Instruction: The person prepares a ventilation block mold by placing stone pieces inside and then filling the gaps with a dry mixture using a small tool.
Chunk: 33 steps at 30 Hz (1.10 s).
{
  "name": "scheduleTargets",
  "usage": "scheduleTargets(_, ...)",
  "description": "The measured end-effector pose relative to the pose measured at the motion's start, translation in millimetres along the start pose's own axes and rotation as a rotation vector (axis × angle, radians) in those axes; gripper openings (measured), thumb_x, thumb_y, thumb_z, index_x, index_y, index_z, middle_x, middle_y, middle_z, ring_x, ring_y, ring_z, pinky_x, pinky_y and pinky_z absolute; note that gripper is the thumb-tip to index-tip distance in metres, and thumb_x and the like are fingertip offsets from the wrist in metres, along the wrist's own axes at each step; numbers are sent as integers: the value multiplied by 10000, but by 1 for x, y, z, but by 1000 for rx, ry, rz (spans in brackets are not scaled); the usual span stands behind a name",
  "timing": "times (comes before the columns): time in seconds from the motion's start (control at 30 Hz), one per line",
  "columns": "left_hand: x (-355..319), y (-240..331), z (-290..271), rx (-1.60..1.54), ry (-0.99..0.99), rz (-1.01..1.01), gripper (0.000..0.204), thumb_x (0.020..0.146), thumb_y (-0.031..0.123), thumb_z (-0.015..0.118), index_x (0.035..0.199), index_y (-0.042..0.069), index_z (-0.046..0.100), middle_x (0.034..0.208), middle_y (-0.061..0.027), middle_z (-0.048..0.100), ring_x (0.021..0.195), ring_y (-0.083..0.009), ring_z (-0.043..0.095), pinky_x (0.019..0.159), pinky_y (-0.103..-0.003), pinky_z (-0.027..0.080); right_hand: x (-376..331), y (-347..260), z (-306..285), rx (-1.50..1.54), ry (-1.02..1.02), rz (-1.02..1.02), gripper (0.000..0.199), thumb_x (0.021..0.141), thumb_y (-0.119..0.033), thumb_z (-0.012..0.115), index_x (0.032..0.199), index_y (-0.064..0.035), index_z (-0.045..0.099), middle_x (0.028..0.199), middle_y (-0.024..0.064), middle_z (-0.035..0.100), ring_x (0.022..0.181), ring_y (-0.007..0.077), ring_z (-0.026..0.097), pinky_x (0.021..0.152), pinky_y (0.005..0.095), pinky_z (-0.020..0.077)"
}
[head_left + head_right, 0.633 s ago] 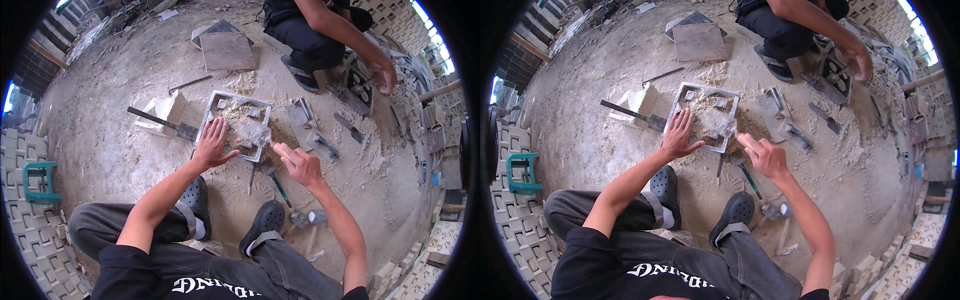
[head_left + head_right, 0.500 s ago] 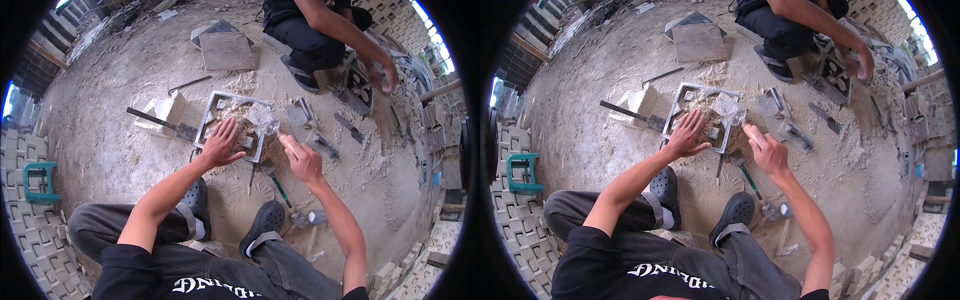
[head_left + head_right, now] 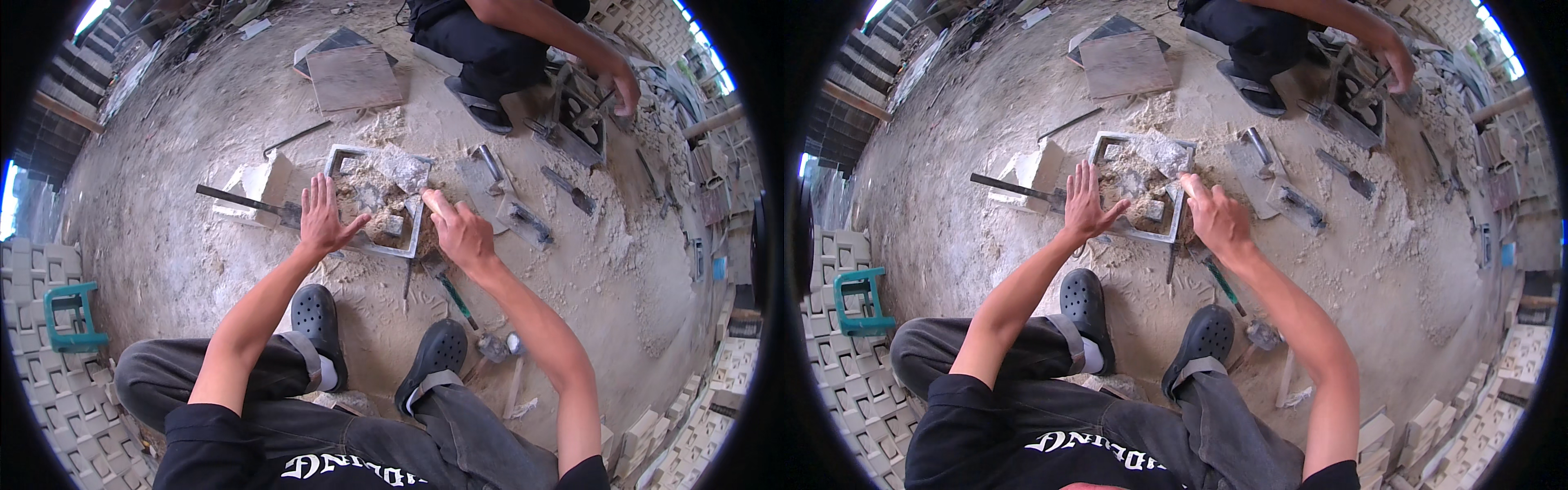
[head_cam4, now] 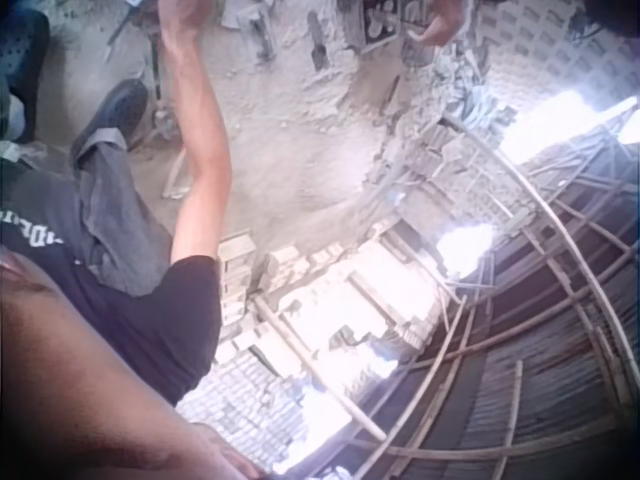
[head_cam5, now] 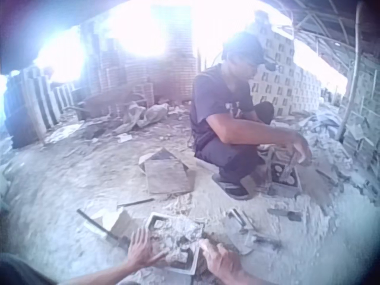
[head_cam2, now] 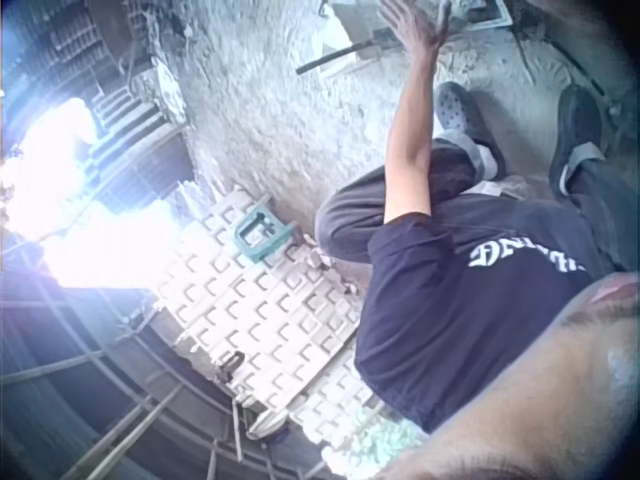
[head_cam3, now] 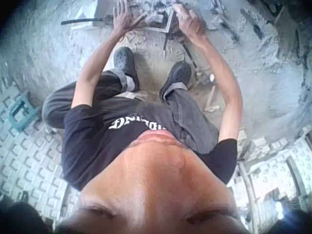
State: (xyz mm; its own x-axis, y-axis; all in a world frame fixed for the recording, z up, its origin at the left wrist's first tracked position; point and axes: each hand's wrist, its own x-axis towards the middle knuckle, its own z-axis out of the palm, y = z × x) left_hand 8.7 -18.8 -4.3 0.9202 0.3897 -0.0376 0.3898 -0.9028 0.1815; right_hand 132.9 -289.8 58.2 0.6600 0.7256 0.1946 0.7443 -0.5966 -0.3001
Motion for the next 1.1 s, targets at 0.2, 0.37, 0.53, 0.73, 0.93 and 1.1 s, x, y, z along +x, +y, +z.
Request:
scheduleTargets(0.2,15,-1,1,-77,113,250,1254,828,823,526,1561,-113,128,1643,-298,152,1552,-399,116,1260,-472,91,1,-19,-17,59,-97,-80,400,1012,-256,569,1394,-137,567,827,184,676,645,330,722,445,426,565)
scheduleTargets(0.37,13,11,7,-62,80,230,1225,840,788,554,1563,-105,130,1642,-298,156,1549,-399,130,1259,-465,103,3,3,-11,-21,-59,4,404,1014,-268,566,1388,-114,563,820,181,672,638,317,720,461,432,577)
scheduleTargets(0.53,4,6,8,-49,134,191,1195,862,772,544,1561,-108,137,1642,-297,154,1551,-390,131,1261,-458,105,-4,-8,-16,55,-64,-93,499,932,-251,684,1412,-203,556,813,159,662,651,351,707,526,454,574)
scheduleTargets(0.73,3,9,2,-28,106,262,1172,856,773,547,1549,-107,200,1629,-290,210,1542,-398,161,1258,-464,128,-8,-1,-5,2,-54,26,439,984,-264,614,1392,-106,573,838,191,680,636,332,714,500,450,586)
scheduleTargets(0.93,1,33,-1,23,-12,684,1083,850,711,599,1554,-45,274,1625,-259,261,1532,-387,214,1247,-492,167,-46,28,-21,165,94,153,446,974,-263,627,1389,-106,583,912,208,697,714,383,707,590,462,587)
scheduleTargets(1.1,0,32,-11,123,-181,683,1172,797,738,629,1559,-65,242,1647,-255,203,1546,-392,160,1257,-486,126,-110,86,-38,339,102,561,469,970,-336,639,1383,-116,605,1057,162,740,850,331,730,702,426,577)
